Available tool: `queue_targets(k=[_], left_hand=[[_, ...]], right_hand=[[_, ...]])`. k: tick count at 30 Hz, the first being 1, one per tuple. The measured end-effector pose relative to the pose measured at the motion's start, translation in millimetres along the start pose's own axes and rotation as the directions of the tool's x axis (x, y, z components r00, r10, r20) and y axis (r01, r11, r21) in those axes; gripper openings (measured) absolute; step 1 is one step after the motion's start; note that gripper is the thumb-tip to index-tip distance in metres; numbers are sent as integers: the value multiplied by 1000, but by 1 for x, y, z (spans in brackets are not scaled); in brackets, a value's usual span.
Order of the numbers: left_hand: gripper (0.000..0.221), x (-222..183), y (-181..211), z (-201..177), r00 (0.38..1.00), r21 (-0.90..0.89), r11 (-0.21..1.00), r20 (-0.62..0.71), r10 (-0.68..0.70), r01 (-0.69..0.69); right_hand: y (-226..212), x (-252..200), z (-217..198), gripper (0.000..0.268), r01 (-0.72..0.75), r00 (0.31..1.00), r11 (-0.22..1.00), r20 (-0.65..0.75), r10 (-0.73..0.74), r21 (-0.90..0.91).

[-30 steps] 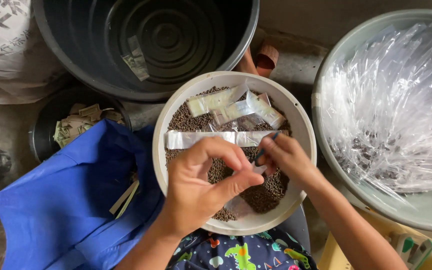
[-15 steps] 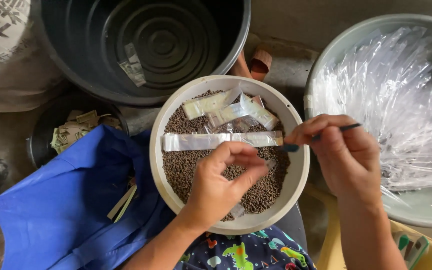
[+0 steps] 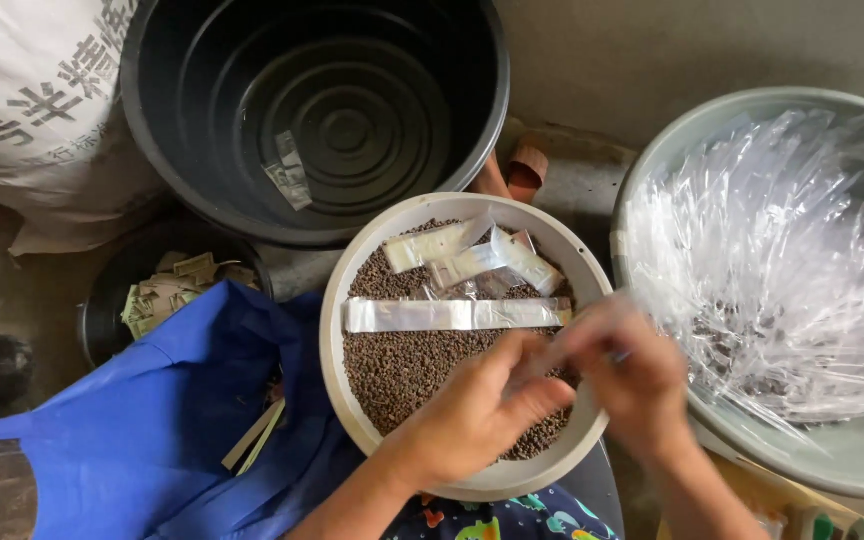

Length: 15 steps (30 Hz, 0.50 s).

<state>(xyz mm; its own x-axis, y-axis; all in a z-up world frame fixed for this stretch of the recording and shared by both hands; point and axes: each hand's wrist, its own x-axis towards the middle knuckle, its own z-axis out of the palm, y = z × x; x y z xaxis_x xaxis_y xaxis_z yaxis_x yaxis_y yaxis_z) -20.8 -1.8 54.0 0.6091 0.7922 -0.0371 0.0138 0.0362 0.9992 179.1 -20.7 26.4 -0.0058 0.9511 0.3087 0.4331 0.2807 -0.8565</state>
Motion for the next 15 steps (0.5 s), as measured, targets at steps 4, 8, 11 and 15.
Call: queue_targets(k=[4, 8, 11, 15], left_hand=[[18, 4, -32, -16, 1000, -42, 999, -17, 20, -21], [6, 10, -40, -28, 824, 537, 825, -378, 422, -176], [11, 8, -40, -28, 812, 423, 891, -455, 365, -164], [31, 7, -67, -7, 836, 564, 820, -398, 378, -102]], right_hand=[[30, -3, -22, 6, -109, 927, 802, -232, 296, 587], [14, -25, -4, 11, -103, 993, 924, -14, 116, 368], [0, -35, 14, 28, -28, 966, 978, 259, -27, 209], [-16, -38, 24, 15, -39, 943, 973, 331, -40, 228]])
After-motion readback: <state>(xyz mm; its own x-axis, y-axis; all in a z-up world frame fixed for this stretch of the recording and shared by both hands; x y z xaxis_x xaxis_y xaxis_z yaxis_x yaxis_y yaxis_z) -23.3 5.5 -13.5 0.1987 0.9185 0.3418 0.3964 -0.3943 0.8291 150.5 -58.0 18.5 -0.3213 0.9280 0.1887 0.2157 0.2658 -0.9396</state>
